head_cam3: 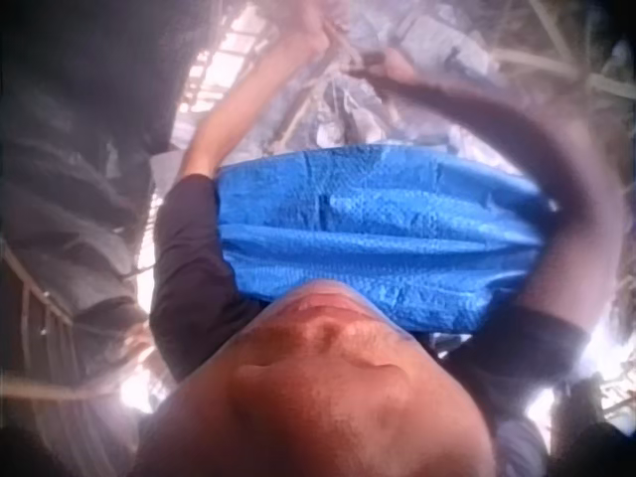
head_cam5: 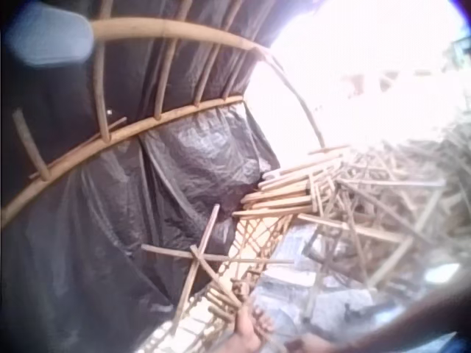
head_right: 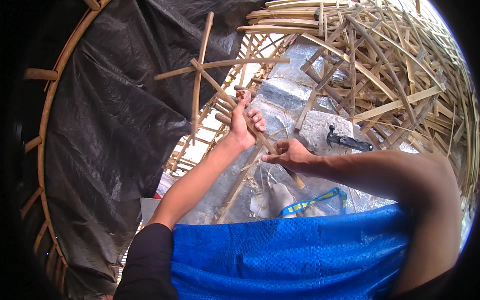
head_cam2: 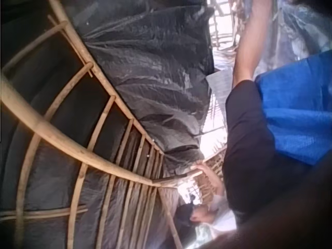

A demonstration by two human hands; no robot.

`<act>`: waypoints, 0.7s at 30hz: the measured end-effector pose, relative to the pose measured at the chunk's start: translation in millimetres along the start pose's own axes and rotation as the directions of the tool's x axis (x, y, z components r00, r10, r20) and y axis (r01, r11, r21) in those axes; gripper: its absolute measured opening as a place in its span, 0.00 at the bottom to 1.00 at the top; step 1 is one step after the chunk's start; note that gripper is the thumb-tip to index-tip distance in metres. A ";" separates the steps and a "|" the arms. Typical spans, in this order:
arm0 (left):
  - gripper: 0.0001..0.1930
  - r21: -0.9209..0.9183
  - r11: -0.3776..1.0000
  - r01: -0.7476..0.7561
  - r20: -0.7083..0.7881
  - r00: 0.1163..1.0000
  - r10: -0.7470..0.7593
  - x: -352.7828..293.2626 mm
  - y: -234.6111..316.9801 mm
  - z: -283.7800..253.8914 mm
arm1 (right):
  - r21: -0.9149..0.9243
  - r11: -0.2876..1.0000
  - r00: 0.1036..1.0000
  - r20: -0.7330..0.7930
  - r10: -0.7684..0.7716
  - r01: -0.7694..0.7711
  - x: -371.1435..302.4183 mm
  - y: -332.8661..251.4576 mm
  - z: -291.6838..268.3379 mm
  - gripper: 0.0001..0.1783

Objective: The person constructs a bamboo frame by aligning bamboo strips and hammering nails into their intersections to join them together.

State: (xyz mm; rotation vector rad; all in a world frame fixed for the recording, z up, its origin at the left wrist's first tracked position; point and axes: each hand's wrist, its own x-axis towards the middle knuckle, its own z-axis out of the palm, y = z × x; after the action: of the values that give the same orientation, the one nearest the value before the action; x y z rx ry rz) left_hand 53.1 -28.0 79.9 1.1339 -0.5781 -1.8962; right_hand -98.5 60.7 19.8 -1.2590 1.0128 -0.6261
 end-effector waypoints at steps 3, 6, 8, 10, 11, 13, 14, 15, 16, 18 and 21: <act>0.28 -0.012 0.996 -0.093 0.037 0.995 0.093 3.9 2.4 -5.8 | 0.149 0.983 0.993 0.019 -0.115 0.111 5.3 -5.3 -1.3 0.25; 0.30 -0.035 0.994 -0.107 0.105 0.988 0.110 -4.7 1.0 6.0 | 0.013 0.983 0.961 0.211 0.177 -0.184 -2.1 -16.0 -7.7 0.32; 0.30 -0.041 0.992 -0.115 0.138 0.983 0.120 -7.6 -1.4 9.3 | 0.015 0.967 0.942 0.230 0.246 -0.256 2.6 -7.5 -8.0 0.32; 0.29 -0.004 0.999 -0.047 0.211 0.976 0.046 -9.6 -3.6 14.0 | 0.022 0.936 0.919 0.196 0.341 -0.352 -0.6 -8.4 -4.8 0.32; 0.29 -0.003 0.999 -0.043 0.216 0.975 0.042 -9.3 -5.0 17.2 | 0.025 0.935 0.920 0.190 0.343 -0.353 -4.9 -7.5 -2.8 0.32; 0.29 0.059 0.997 -0.056 0.265 0.963 0.038 -7.6 -4.1 14.7 | -0.096 0.966 0.971 -0.010 0.239 -0.239 -8.3 -7.6 4.6 0.33; 0.29 0.059 0.997 -0.058 0.262 0.964 0.040 -8.4 -3.7 11.9 | -0.213 0.966 0.987 -0.098 0.126 -0.144 -12.0 -6.7 6.5 0.30; 0.29 0.038 0.998 -0.047 0.396 0.918 0.028 -10.0 -2.5 9.5 | -0.213 0.966 0.987 -0.098 0.125 -0.143 -18.5 -11.1 9.5 0.30; 0.29 0.020 0.999 -0.034 0.522 0.853 0.018 -12.4 -1.0 6.3 | -0.284 0.948 0.977 -0.190 0.092 -0.144 -24.6 -15.0 13.4 0.27; 0.28 0.010 1.000 -0.023 0.670 0.743 0.010 -17.6 0.1 3.4 | -0.367 0.901 0.934 -0.342 0.099 -0.230 -34.0 -17.6 19.5 0.19; 0.26 0.002 0.997 -0.083 0.661 0.748 0.061 -21.4 -11.3 19.3 | -0.387 0.896 0.879 -0.477 0.006 -0.216 -27.5 -14.0 6.7 0.17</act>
State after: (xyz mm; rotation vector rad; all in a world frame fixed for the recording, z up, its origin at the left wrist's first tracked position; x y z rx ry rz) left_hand 36.7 -4.5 91.6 0.4013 -1.0229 -2.2121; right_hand -103.0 83.9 40.7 -1.4500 1.6910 -0.6479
